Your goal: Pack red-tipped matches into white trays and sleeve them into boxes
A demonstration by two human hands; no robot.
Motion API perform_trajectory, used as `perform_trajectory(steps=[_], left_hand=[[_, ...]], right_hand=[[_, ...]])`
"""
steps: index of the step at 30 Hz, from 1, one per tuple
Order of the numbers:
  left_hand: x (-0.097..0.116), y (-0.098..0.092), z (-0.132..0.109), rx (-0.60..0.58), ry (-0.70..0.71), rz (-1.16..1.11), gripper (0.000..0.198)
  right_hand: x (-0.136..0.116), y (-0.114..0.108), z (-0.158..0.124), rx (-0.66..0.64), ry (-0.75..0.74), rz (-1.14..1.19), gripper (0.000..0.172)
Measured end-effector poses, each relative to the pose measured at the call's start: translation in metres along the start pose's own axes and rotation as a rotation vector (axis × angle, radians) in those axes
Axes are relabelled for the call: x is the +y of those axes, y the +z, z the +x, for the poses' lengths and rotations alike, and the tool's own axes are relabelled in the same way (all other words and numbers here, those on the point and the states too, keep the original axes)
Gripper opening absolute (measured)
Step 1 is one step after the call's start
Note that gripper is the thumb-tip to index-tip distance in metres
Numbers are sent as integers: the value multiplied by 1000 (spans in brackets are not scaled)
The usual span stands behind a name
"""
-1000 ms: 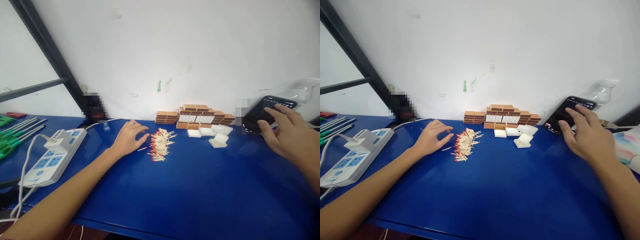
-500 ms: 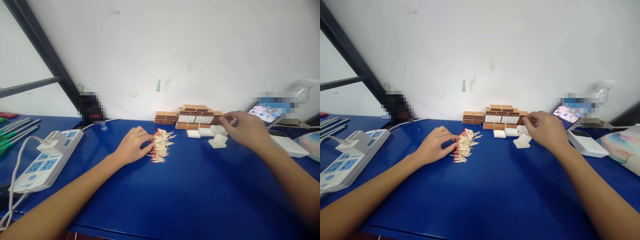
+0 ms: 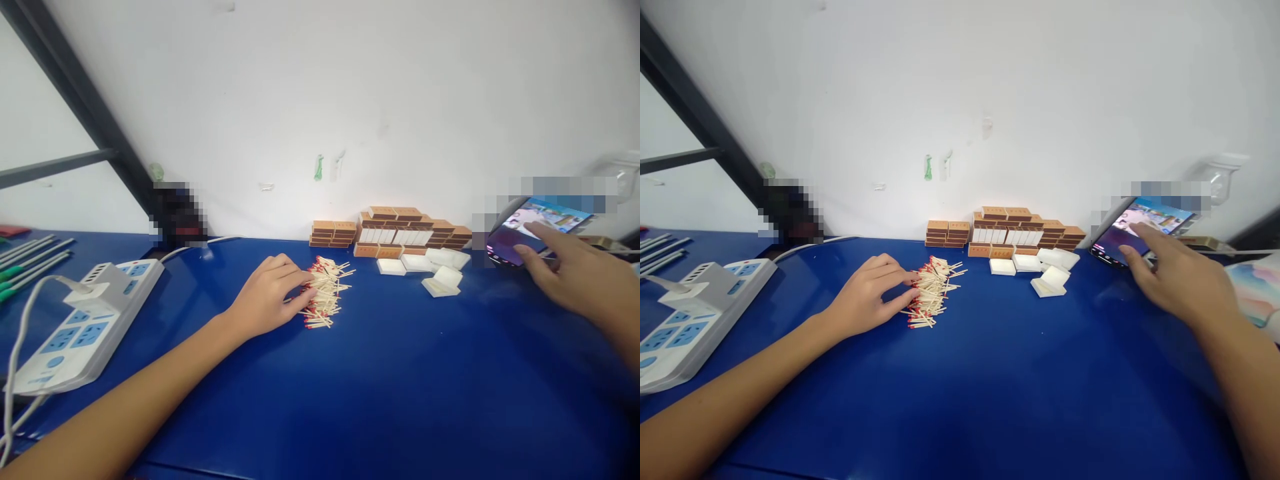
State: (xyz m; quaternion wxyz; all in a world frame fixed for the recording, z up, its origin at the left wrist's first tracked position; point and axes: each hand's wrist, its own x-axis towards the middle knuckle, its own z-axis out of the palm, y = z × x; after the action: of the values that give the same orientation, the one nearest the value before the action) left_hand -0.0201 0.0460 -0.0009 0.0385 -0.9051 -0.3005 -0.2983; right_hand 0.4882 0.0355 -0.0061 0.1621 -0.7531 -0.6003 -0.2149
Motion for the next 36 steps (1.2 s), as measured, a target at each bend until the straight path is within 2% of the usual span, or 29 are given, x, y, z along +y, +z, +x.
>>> perform_trajectory(steps=[3,5,7,9,11,23,28,33,36], left_hand=[[-1,0,0,-4,-7,0,20],[0,0,1,-7,-13,1,20],[0,0,1,-8,-18,2,20],[1,0,2,-5,-17,0,20],[1,1,2,1,-17,1,20],[0,1,3,-1,-13,3,20],[0,1,3,-2,-17,8,20],[2,0,3,13,3,10,19],[4,0,2,14,17,4,19]], right_hand=[[-6,-4,-3,201,-21,91,62],[-11,-5,-4,310,56,127,62],[-15,-5,-5,345,177,134,65],[-17,-4,-4,342,272,137,68],[-17,-3,-3,327,303,144,66],[-17,-1,4,265,248,143,64],[-14,-2,4,231,235,113,69],[-11,-4,6,297,343,99,59],[-19,-11,7,313,368,120,47]])
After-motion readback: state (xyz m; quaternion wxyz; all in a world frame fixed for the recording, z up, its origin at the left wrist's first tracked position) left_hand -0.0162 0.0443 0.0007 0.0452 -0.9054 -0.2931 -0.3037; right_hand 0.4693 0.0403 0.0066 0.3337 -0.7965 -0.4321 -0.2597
